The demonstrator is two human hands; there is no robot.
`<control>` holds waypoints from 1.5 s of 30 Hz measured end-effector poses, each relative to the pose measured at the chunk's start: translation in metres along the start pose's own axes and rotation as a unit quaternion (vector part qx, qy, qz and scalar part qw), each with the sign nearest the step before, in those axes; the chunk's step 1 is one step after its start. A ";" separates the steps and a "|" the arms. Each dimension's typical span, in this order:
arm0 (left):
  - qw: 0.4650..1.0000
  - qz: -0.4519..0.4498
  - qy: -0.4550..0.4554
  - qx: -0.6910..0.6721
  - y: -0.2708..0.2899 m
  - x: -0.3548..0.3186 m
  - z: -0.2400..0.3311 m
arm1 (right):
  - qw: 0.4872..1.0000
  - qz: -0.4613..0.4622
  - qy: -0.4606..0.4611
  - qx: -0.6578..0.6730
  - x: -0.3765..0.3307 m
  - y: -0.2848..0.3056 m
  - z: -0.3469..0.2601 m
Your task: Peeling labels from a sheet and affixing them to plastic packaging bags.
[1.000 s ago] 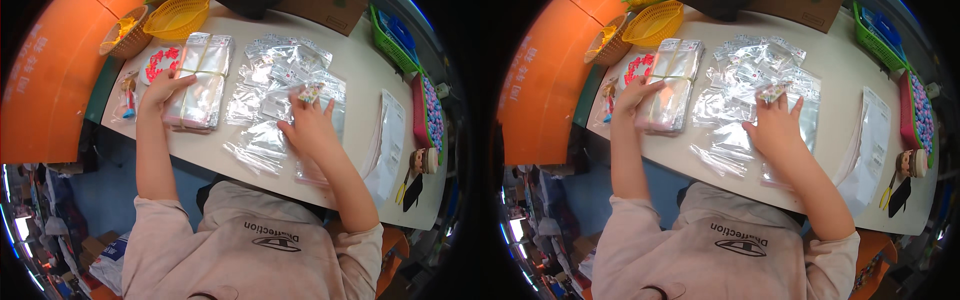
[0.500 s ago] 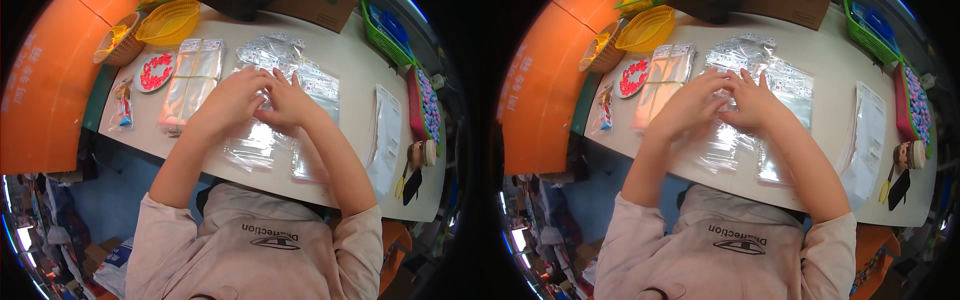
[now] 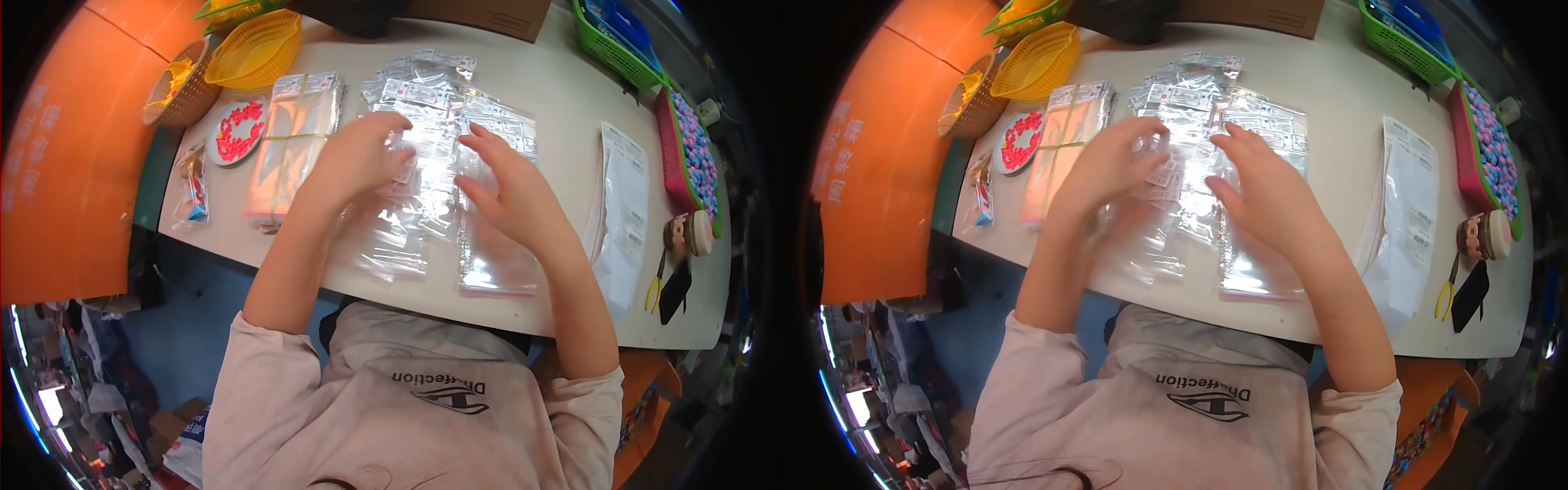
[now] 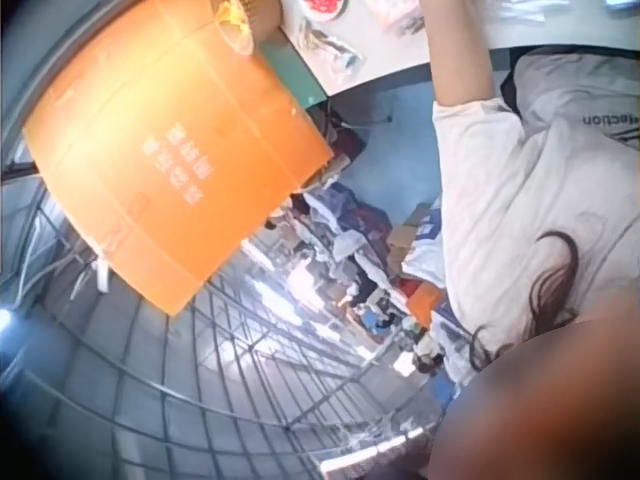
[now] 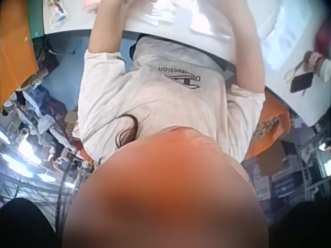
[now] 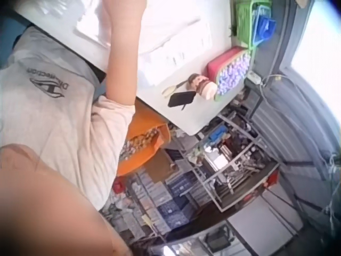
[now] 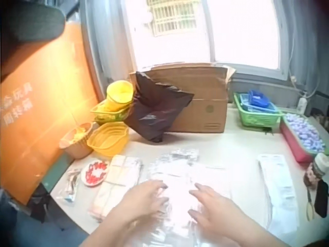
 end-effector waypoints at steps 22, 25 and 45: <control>0.954 0.096 0.274 0.075 0.027 -0.017 -0.132 | 0.982 -0.135 0.028 -0.132 0.004 -0.066 0.005; 0.961 0.098 0.247 0.072 0.028 -0.018 -0.115 | 0.981 -0.140 0.018 -0.131 0.005 -0.065 0.005; 1.000 0.009 0.008 0.014 0.016 0.040 -0.082 | 0.981 -0.145 0.004 -0.129 0.005 -0.057 0.002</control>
Point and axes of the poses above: each hand's wrist, its own x-axis towards the middle knuckle, its own y-axis out of the back of the hand, z = x × y, the point moved 5 cm from there along x, towards the middle knuckle, and after that the axes turned 8 degrees about x, right-handed, at the moved point
